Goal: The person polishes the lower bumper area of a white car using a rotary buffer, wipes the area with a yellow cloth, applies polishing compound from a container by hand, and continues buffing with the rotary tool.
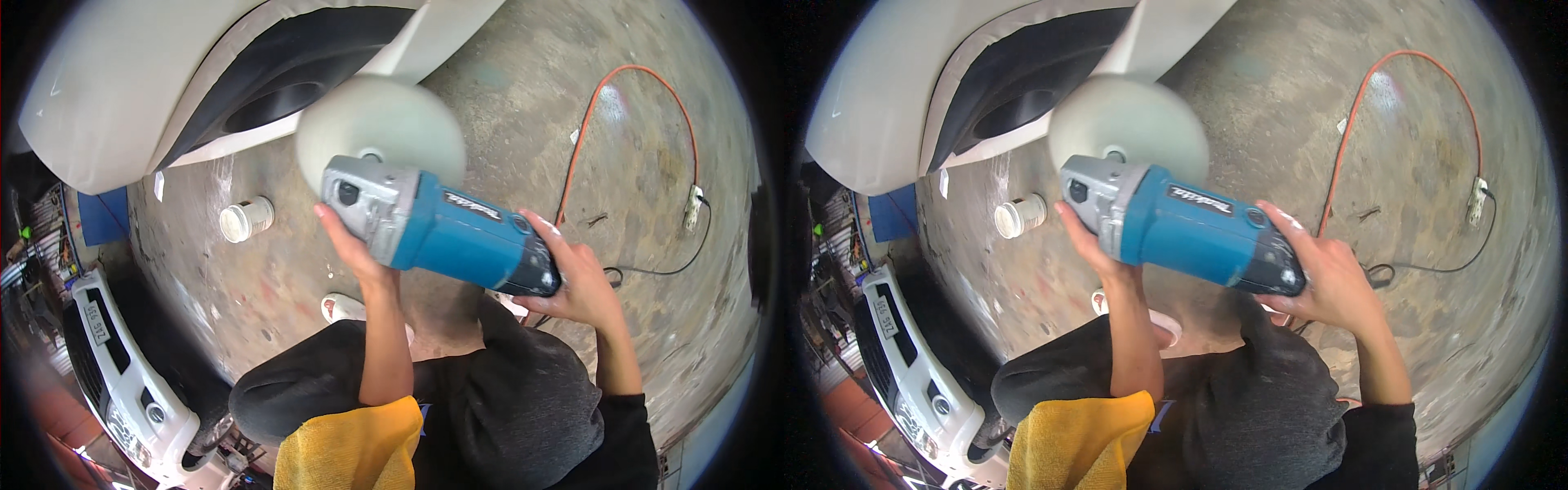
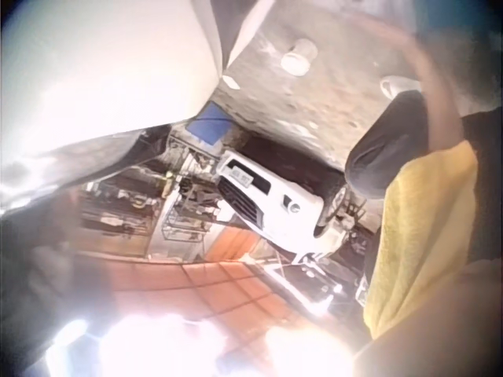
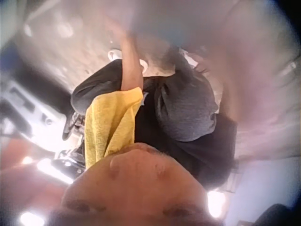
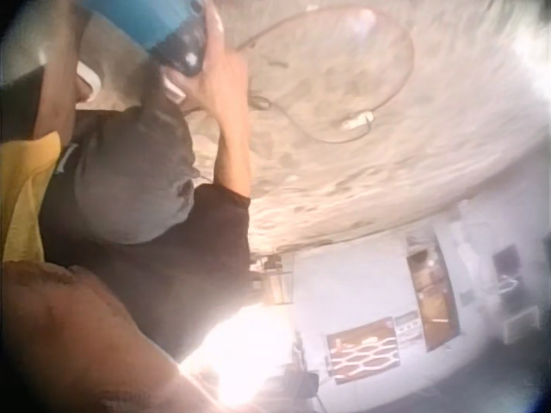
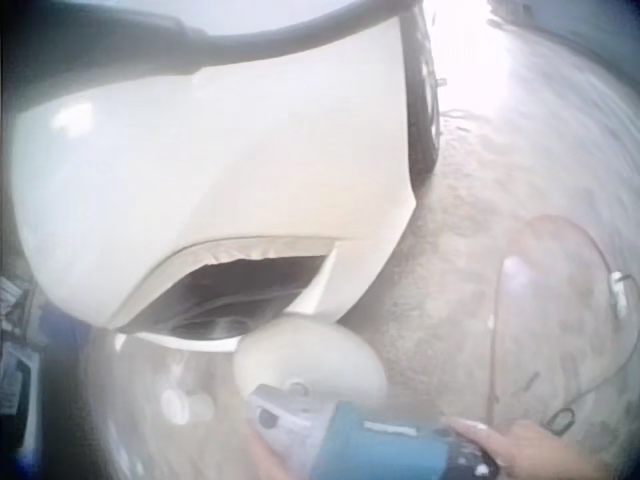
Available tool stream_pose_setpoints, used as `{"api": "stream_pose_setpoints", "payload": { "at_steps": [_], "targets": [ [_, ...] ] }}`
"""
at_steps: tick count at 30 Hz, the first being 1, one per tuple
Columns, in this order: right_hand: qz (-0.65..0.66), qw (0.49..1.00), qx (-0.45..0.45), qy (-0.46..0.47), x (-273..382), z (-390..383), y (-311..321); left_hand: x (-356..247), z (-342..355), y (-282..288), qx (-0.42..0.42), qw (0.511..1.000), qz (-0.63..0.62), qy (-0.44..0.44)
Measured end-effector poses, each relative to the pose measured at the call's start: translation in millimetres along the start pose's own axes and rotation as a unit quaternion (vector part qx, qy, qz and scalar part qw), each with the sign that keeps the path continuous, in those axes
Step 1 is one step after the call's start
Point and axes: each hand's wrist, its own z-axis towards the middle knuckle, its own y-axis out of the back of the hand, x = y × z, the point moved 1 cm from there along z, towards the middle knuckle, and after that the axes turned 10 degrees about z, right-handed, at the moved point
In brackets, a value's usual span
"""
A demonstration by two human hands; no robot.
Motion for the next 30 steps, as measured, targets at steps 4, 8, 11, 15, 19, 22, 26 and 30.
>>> {"api": "stream_pose_setpoints", "payload": {
  "at_steps": [4, 8, 11, 15, 19, 22, 26, 30],
  "targets": [
    [-0.011, 0.997, 0.067, 0.023, -7.6, 33.8, -26.1, -9.9, 21.0, 30.9, -0.062, 0.997, 0.041, -0.037],
    [-0.010, 0.994, 0.107, 0.026, -13.9, 60.4, -48.4, -9.4, 39.8, 58.6, -0.037, 0.994, 0.060, -0.078],
    [0.007, 0.992, 0.118, 0.038, -15.6, 69.6, -60.3, -12.0, 40.2, 65.8, -0.028, 0.993, 0.069, -0.091],
    [-0.015, 0.995, 0.100, 0.016, -11.2, 51.7, -45.9, -10.4, 30.0, 51.4, -0.032, 0.994, 0.054, -0.085],
    [-0.036, 0.995, 0.090, -0.039, -7.0, 16.5, -10.7, -3.3, 4.0, 11.4, -0.054, 0.998, 0.024, -0.032],
    [-0.010, 1.000, 0.012, -0.016, -8.6, -8.1, 8.4, 4.1, -12.1, -15.4, -0.028, 0.999, 0.016, -0.008],
    [-0.008, 0.999, -0.004, -0.036, -2.4, -11.8, 12.7, 5.7, -15.0, -15.3, -0.019, 1.000, 0.007, 0.011],
    [-0.023, 1.000, 0.018, 0.007, 4.5, 14.1, 7.5, -5.5, 1.3, -6.1, -0.056, 0.998, 0.002, 0.002]
  ]
}}
